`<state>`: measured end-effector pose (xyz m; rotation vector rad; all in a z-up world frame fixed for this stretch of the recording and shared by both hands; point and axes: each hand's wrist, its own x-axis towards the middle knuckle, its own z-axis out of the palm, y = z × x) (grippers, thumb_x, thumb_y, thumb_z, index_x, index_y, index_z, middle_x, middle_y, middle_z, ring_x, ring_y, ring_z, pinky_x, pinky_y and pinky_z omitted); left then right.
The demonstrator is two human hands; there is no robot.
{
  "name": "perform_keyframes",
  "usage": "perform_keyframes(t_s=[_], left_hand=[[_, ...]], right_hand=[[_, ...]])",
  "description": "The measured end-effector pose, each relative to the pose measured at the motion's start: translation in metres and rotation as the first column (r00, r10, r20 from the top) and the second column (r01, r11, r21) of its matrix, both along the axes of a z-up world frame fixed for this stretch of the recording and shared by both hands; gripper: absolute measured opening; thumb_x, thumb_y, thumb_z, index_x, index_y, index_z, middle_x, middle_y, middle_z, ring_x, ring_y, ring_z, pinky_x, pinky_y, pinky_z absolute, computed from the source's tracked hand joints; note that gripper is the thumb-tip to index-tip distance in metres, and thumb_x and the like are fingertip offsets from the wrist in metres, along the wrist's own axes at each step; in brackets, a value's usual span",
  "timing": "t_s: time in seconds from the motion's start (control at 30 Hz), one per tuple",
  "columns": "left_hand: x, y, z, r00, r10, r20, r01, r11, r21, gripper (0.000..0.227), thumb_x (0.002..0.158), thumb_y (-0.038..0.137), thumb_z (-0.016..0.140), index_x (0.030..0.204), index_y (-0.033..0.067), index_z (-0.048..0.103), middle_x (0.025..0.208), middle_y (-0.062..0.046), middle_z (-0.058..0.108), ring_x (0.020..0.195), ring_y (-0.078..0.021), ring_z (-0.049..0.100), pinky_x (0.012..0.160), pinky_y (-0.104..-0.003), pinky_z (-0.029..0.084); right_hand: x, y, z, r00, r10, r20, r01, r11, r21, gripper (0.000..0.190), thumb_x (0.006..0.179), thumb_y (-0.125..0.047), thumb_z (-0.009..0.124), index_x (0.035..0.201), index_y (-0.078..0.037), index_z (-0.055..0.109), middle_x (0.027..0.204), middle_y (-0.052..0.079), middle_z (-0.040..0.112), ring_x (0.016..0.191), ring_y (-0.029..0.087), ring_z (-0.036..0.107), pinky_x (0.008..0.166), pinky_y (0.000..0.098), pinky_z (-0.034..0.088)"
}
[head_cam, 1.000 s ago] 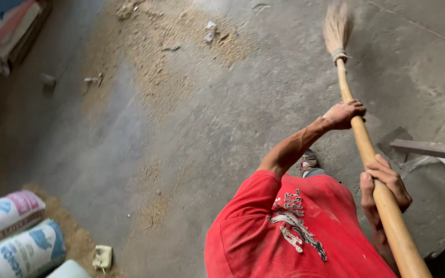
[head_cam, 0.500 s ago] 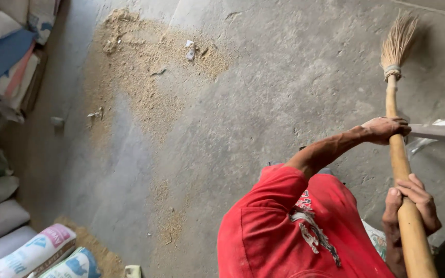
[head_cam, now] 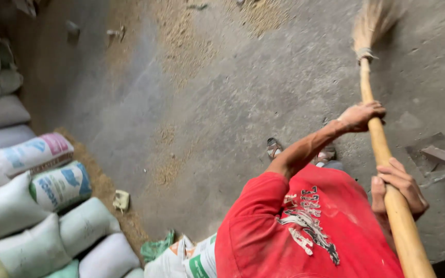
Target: The recorder is sweeping the concrete floor of a warehouse using a traditional long-handled broom.
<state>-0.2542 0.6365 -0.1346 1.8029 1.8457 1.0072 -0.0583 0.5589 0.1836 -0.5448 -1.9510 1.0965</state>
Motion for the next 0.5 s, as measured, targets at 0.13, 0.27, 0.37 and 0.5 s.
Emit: perform_keyframes(t_s=[0.13, 0.27, 0.37, 0.5], left_hand=[[-0.073, -0.094, 0.018, 0.965, 0.263, 0.012, -0.263, 0.965, 0.020, 0.038, 0.081, 0.042, 0.076, 0.105, 0.0152, 0.064, 0.116, -0.006, 0.066, 0.118, -0.0289, 0.063, 0.096, -0.043, 0.054], [-0.133, -0.197, 0.055, 0.870, 0.492, 0.038, -0.493, 0.863, 0.108, 0.033, 0.081, 0.036, 0.077, 0.097, 0.0128, 0.061, 0.107, -0.009, 0.063, 0.114, -0.0320, 0.064, 0.093, -0.044, 0.054], [-0.164, -0.268, 0.081, 0.789, 0.614, 0.038, -0.615, 0.787, 0.044, 0.028, 0.086, 0.032, 0.077, 0.092, 0.0119, 0.059, 0.099, -0.008, 0.062, 0.108, -0.0313, 0.064, 0.091, -0.044, 0.053], [-0.182, -0.347, 0.095, 0.669, 0.742, 0.049, -0.744, 0.667, 0.043, 0.026, 0.088, 0.030, 0.075, 0.091, 0.0110, 0.058, 0.098, -0.007, 0.061, 0.104, -0.0308, 0.063, 0.088, -0.043, 0.053]], right_hand=[[-0.064, -0.027, 0.002, 0.975, 0.216, -0.051, -0.216, 0.976, 0.000, 0.010, 0.096, 0.001, 0.069, 0.103, 0.002, 0.063, 0.102, 0.016, 0.070, 0.100, 0.025, 0.072, 0.111, 0.0464, 0.057], [-0.125, -0.068, 0.018, 0.906, 0.422, 0.044, -0.421, 0.907, -0.015, 0.013, 0.091, 0.000, 0.071, 0.100, -0.002, 0.062, 0.103, 0.015, 0.072, 0.107, 0.029, 0.072, 0.108, 0.0472, 0.056], [-0.164, -0.099, 0.018, 0.828, 0.557, 0.064, -0.557, 0.830, -0.017, 0.015, 0.088, -0.001, 0.071, 0.100, -0.003, 0.063, 0.102, 0.015, 0.072, 0.112, 0.033, 0.071, 0.106, 0.0466, 0.057], [-0.203, -0.140, 0.014, 0.729, 0.681, 0.063, -0.681, 0.732, -0.023, 0.017, 0.085, -0.001, 0.073, 0.100, -0.004, 0.064, 0.103, 0.014, 0.072, 0.113, 0.035, 0.071, 0.105, 0.0468, 0.058]])
